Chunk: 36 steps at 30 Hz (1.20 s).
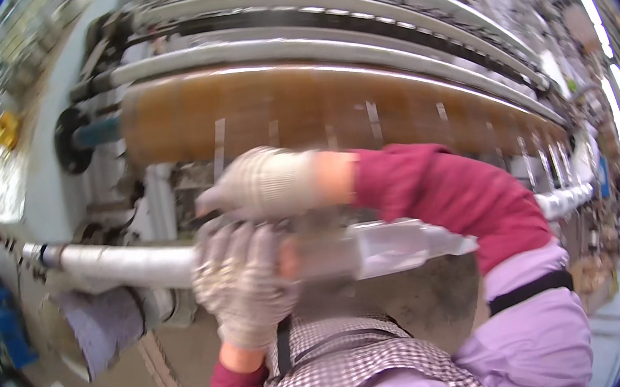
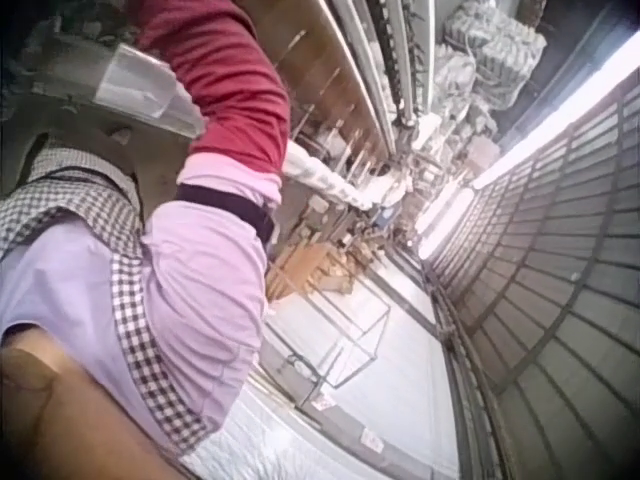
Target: Operating a machine to coat and cut plastic rolls, then organizing the finished cylindrical cores.
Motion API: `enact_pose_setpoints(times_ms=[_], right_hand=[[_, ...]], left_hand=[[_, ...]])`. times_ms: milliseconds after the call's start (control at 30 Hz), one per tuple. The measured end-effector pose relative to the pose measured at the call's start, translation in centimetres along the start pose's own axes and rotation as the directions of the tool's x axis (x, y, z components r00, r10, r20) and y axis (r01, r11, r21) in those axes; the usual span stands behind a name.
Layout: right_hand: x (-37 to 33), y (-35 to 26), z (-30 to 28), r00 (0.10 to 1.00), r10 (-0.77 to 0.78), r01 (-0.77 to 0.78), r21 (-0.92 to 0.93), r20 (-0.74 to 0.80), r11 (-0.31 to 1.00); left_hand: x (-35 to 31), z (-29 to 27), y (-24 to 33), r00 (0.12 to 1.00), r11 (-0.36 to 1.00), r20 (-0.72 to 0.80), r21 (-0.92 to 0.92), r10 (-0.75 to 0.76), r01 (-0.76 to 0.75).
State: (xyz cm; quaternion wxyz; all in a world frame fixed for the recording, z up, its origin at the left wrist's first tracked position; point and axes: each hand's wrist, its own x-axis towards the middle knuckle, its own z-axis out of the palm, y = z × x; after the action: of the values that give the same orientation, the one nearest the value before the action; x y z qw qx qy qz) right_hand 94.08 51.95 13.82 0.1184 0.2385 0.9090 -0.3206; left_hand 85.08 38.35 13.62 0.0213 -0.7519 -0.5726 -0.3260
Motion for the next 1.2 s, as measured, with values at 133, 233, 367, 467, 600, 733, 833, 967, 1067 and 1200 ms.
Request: enact_pose_setpoints(times_ms=[133, 233, 367, 467, 600, 733, 833, 967, 1067, 1200], right_hand=[[-4.5, 2.0, 0.3, 0.989, -0.146, 0.148, -0.202, 0.025, 0.968], [-10.1, 4.9, 1.4, 0.972, -0.234, 0.220, -0.280, -0.017, 0.934], [-22.3, 8.7, 2.7, 0.981, -0.189, 0.167, -0.307, -0.042, 0.937], [-32.7, 12.1, 3.6, 0.991, -0.131, 0.127, -0.228, -0.004, 0.965], [-43.8, 16.3, 5.7, 0.998, -0.025, 0.044, -0.310, 0.063, 0.950], [-52.5, 20.6, 7.6, 0.992, 0.064, -0.049, -0.134, 0.109, 0.990], [-57.7, 22.1, 7.6, 0.971, 0.175, -0.160, -0.105, 0.161, 0.982], [-62.1, 22.5, 6.7, 0.976, 0.214, -0.200, 0.258, -0.028, 0.945], [-62.5, 23.7, 6.6, 0.965, 0.153, -0.166, -0.046, -0.212, 0.985], [-60.6, 23.2, 7.1, 0.962, -0.106, 0.075, -0.133, -0.250, 0.988]], left_hand=[[0.2, 1.1, 1.3, 0.998, 0.997, -0.049, 0.060, -0.047, 0.050], [-0.6, 0.8, 0.8, 0.995, 0.989, -0.098, 0.145, 0.005, 0.009], [-1.4, 1.5, 0.6, 0.904, 0.871, -0.055, -0.297, -0.425, 0.391], [-2.4, 2.0, -3.0, 0.842, 0.764, -0.042, -0.447, -0.538, 0.466], [-4.0, 1.0, -8.9, 0.744, 0.681, -0.047, -0.444, -0.667, 0.583], [-3.9, 1.7, -10.7, 0.600, 0.541, -0.043, -0.489, -0.799, 0.684], [-4.4, 1.3, -13.2, 0.532, 0.485, -0.003, -0.418, -0.846, 0.768], [-4.0, -7.2, -12.9, 0.351, 0.379, -0.205, -0.117, -0.914, 0.918], [1.8, 6.1, 9.3, 0.931, 0.861, -0.363, 0.462, -0.038, 0.215], [-1.8, 13.4, 41.0, 0.952, 0.944, 0.031, -0.120, -0.305, 0.306]])
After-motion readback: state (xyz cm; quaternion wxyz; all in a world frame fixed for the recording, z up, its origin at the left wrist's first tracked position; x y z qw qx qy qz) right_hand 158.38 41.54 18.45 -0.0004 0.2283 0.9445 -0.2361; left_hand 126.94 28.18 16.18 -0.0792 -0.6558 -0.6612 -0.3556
